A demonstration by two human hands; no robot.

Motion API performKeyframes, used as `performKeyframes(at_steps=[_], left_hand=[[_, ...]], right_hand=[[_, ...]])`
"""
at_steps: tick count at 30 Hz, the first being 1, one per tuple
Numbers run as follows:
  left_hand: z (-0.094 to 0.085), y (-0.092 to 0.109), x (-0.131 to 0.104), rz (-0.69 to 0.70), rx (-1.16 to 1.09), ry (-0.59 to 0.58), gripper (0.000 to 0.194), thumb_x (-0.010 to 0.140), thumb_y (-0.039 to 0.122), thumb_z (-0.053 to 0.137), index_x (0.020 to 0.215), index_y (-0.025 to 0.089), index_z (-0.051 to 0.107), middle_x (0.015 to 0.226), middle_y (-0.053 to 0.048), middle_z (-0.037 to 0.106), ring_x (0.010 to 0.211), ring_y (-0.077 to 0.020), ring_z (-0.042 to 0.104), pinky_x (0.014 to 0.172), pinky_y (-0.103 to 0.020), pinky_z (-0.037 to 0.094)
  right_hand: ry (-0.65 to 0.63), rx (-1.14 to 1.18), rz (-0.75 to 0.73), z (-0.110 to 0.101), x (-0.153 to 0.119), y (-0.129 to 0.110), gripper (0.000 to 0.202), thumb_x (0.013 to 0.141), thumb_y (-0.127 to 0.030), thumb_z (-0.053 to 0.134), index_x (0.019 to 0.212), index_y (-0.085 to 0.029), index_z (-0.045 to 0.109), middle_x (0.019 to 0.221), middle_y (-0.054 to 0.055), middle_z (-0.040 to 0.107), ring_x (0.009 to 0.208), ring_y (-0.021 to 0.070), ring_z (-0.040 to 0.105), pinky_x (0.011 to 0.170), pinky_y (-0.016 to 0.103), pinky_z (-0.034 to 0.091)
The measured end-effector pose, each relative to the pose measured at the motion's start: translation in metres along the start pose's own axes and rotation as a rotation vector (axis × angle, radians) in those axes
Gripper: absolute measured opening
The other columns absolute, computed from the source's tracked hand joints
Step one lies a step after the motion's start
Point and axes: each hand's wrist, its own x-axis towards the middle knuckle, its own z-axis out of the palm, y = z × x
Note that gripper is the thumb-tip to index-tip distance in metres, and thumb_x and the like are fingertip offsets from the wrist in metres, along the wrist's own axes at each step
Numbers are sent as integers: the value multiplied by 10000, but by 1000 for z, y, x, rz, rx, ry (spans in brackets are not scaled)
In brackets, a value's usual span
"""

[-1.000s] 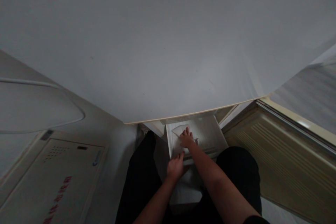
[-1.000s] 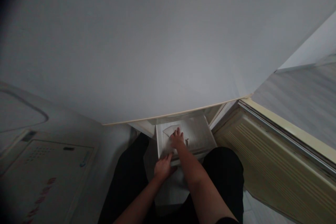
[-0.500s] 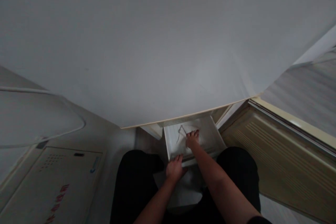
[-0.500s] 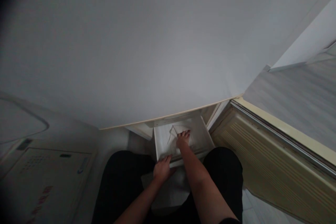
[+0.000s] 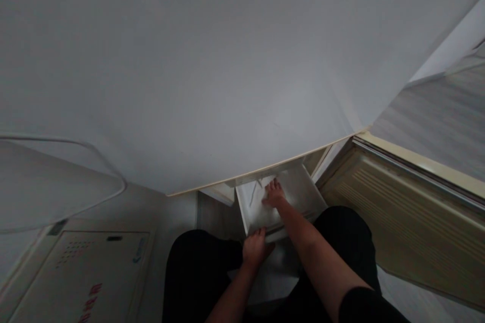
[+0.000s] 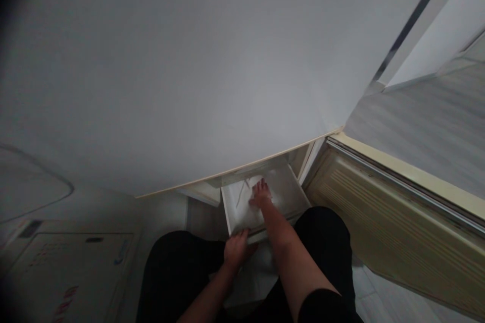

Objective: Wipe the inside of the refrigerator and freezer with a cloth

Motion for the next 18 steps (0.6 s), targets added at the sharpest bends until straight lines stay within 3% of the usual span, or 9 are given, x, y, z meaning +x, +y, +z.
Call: performKeyframes(at_steps=[3,5,8,11,14,16,18], left_hand=[[-3,2,-2,-7,4,7,507,837,479,701,1255,209,602,1197,-105,719,1079,-279,695,898,-367,535],[-6,3,-3,-13,5,0,504,831,464,707,1254,212,601,1202,-103,716,1076,-281,696,897,-370,537],[-7,3,-3,-13,4,-8,503,835,467,699,1261,217,600,1198,-101,716,1085,-282,692,904,-368,534],[-5,2,-1,-16,1,-7,509,831,476,697,1259,217,605,1183,-93,723,1081,-284,691,907,-366,532],[-3,1,1,-16,-5,-8,507,829,463,698,1256,204,606,1186,-96,723,1080,-281,691,916,-365,529],[-2,1,1,-13,-14,-8,520,839,439,691,1286,194,588,1236,-107,709,1112,-273,683,934,-355,522],[-2,1,2,-9,-24,0,550,853,422,680,1336,192,552,1282,-114,690,1146,-261,672,950,-342,514]], right_hand=[[142,12,338,-14,-5,41,865,910,-512,590,1524,57,371,1604,336,229,1518,472,160,1227,569,166],[201,20,497,-18,-9,55,860,914,-502,566,1526,66,357,1611,338,205,1498,469,219,1210,574,202],[186,13,510,-14,-12,49,930,887,-511,599,1517,115,323,1599,381,164,1486,497,214,1202,595,190],[110,12,371,-2,-11,15,1042,748,-506,777,1527,50,363,1580,360,255,1480,497,232,1211,564,208],[-27,1,29,16,-11,-32,1121,526,-367,946,1513,-137,467,1607,231,326,1514,449,195,1239,519,189],[-126,-29,-223,27,-11,-59,951,610,-290,904,1468,-137,522,1604,218,340,1528,433,171,1248,533,163],[-171,-51,-326,32,-11,-72,751,743,-219,795,1443,-116,544,1601,212,350,1538,393,172,1253,520,167]])
